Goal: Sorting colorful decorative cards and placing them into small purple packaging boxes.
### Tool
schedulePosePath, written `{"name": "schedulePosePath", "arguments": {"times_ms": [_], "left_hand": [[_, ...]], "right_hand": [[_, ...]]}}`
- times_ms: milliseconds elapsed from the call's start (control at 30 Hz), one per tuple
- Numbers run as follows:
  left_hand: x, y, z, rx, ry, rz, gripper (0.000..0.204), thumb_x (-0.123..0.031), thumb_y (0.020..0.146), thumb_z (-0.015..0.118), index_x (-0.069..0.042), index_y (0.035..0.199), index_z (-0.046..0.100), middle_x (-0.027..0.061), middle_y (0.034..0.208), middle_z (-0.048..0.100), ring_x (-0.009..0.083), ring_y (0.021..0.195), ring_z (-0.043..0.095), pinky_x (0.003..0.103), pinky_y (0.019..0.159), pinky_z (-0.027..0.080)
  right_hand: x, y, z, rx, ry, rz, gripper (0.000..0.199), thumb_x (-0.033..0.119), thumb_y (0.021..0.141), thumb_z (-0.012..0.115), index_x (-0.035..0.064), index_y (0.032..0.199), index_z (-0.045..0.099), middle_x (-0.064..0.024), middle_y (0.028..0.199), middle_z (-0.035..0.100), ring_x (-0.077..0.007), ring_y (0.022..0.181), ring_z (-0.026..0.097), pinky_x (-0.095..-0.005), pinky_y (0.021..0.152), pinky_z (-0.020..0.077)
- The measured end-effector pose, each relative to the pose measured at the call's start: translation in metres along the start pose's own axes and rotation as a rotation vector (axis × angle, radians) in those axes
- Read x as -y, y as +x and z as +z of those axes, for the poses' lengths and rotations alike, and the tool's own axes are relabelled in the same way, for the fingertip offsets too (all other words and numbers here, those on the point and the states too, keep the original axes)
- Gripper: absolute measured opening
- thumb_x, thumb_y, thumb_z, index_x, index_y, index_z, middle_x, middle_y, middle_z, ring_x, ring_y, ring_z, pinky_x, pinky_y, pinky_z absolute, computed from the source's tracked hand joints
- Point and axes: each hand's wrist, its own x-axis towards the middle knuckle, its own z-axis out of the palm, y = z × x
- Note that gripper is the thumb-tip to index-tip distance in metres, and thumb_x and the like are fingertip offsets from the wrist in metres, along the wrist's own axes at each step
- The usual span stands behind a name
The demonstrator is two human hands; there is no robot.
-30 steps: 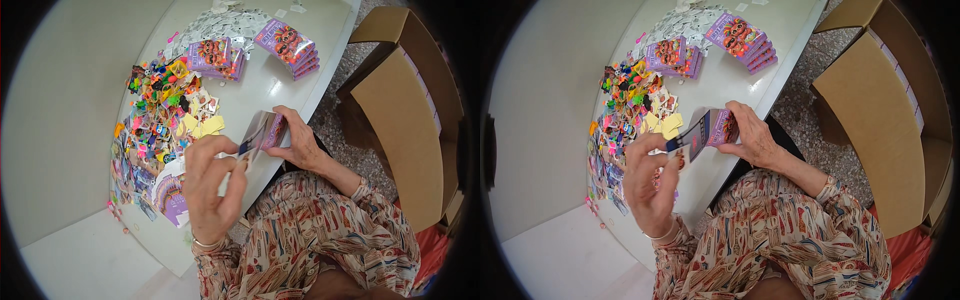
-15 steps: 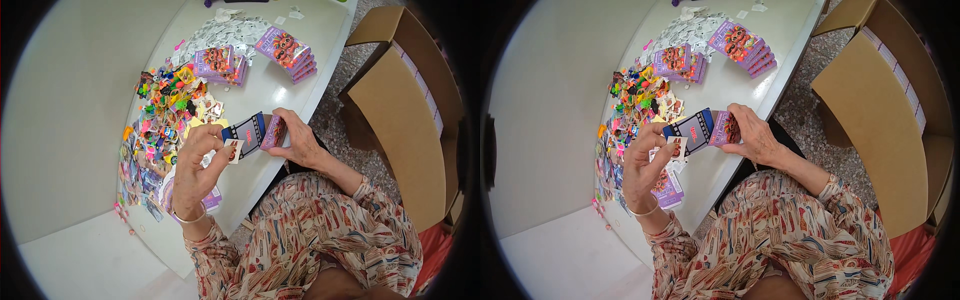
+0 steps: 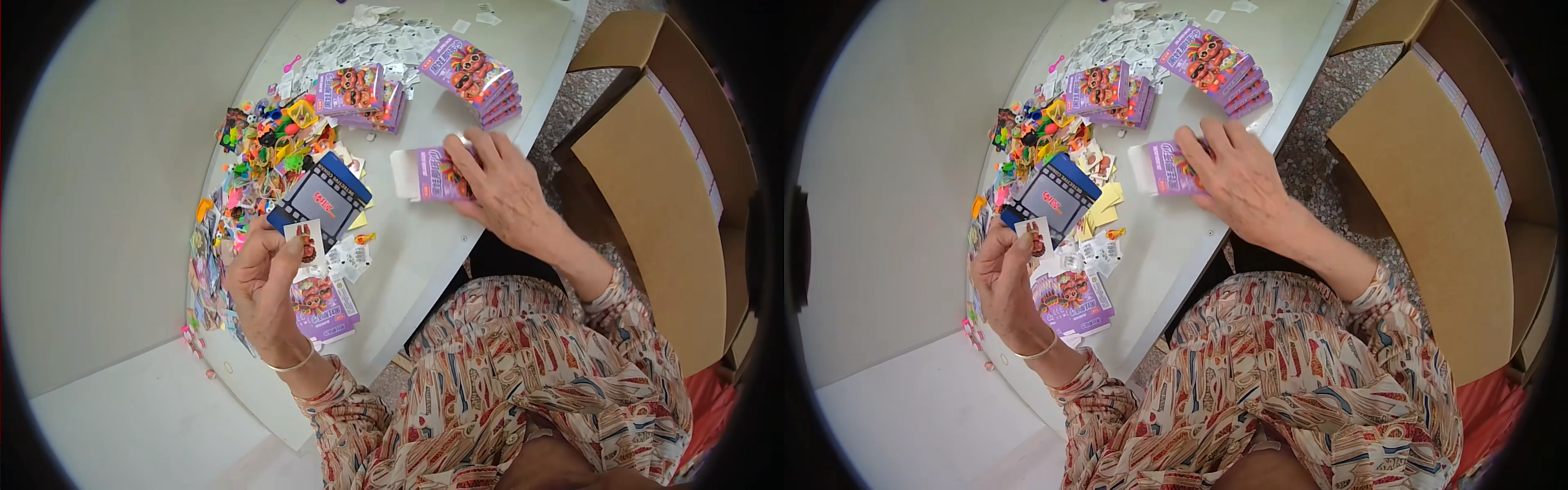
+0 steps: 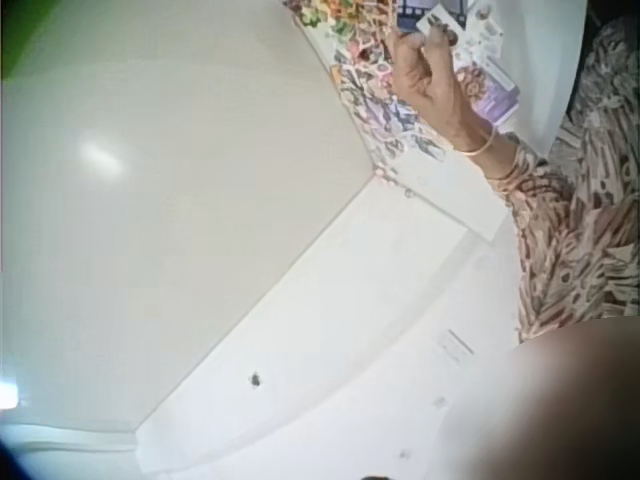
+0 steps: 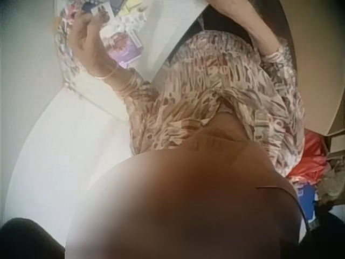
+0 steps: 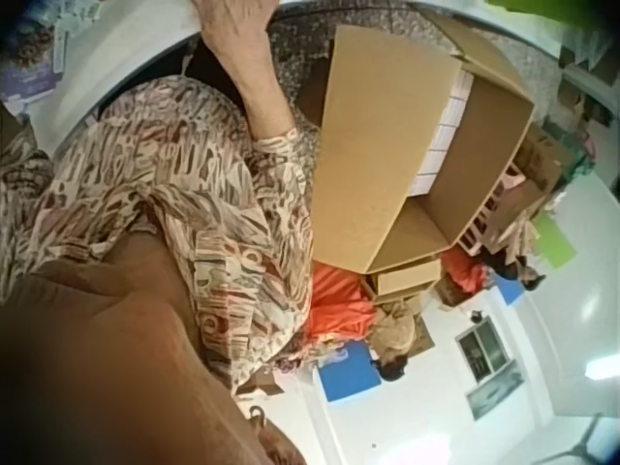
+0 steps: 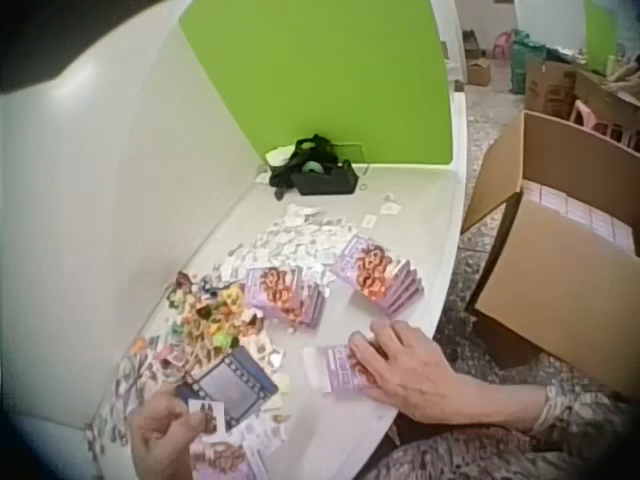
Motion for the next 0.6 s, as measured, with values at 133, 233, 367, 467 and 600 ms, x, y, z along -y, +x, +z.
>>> {"name": "schedulePosePath", "arguments": {"times_ms": [133, 233, 367, 467, 600], "left_hand": [[0.024, -0.013, -0.001, -0.013, 0.05, 0.023, 0.01, 0.007, 0.08, 0.065, 0.003, 0.074, 0.058, 0.0049, 0.084, 0.054, 0.01, 0.078, 0.047, 0.023, 0.069, 0.038], [0.034, -0.025, -0.006, -0.058, -0.012, 0.006, 0.008, 0.006, 0.08, 0.065, 0.004, 0.076, 0.059, 0.0061, 0.089, 0.057, 0.0098, 0.081, 0.049, 0.022, 0.069, 0.039], [0.038, -0.034, -0.002, -0.049, -0.092, -0.073, 0.009, 0.006, 0.081, 0.066, 0.004, 0.077, 0.058, 0.0052, 0.092, 0.056, 0.009, 0.08, 0.049, 0.02, 0.063, 0.037], [0.058, -0.039, -0.011, -0.06, -0.029, -0.045, 0.009, 0.007, 0.08, 0.065, 0.003, 0.077, 0.058, 0.004, 0.091, 0.055, 0.0084, 0.078, 0.048, 0.02, 0.06, 0.036], [0.057, -0.038, -0.009, -0.046, -0.08, -0.033, 0.009, 0.006, 0.08, 0.065, 0.001, 0.077, 0.058, 0.0033, 0.089, 0.056, 0.0075, 0.078, 0.049, 0.02, 0.063, 0.038]], "right_hand": [[0.026, 0.029, -0.01, 0.212, -0.42, -0.194, 0.066, 0.011, 0.065, 0.073, -0.0016, 0.125, 0.046, -0.0159, 0.112, 0.049, -0.0311, 0.106, 0.047, -0.0382, 0.09, 0.0374], [0.052, 0.05, -0.006, 0.349, -0.762, -0.448, 0.055, 0.015, 0.07, 0.065, -0.0052, 0.119, 0.051, -0.0165, 0.113, 0.051, -0.0316, 0.11, 0.047, -0.0384, 0.093, 0.035], [0.056, 0.059, -0.009, 0.413, -1.101, -0.631, 0.042, 0.018, 0.078, 0.056, -0.0058, 0.112, 0.057, -0.0171, 0.114, 0.053, -0.0317, 0.115, 0.045, -0.0425, 0.097, 0.0329], [0.038, 0.066, 0.003, 0.313, -0.97, -0.574, 0.045, 0.012, 0.074, 0.059, -0.0055, 0.115, 0.053, -0.0161, 0.113, 0.051, -0.0304, 0.114, 0.045, -0.0409, 0.098, 0.0342], [0.022, 0.061, -0.006, 0.259, -0.763, -0.428, 0.058, 0.005, 0.063, 0.068, -0.0017, 0.117, 0.047, -0.0144, 0.11, 0.048, -0.029, 0.11, 0.046, -0.0365, 0.095, 0.0385]]}}
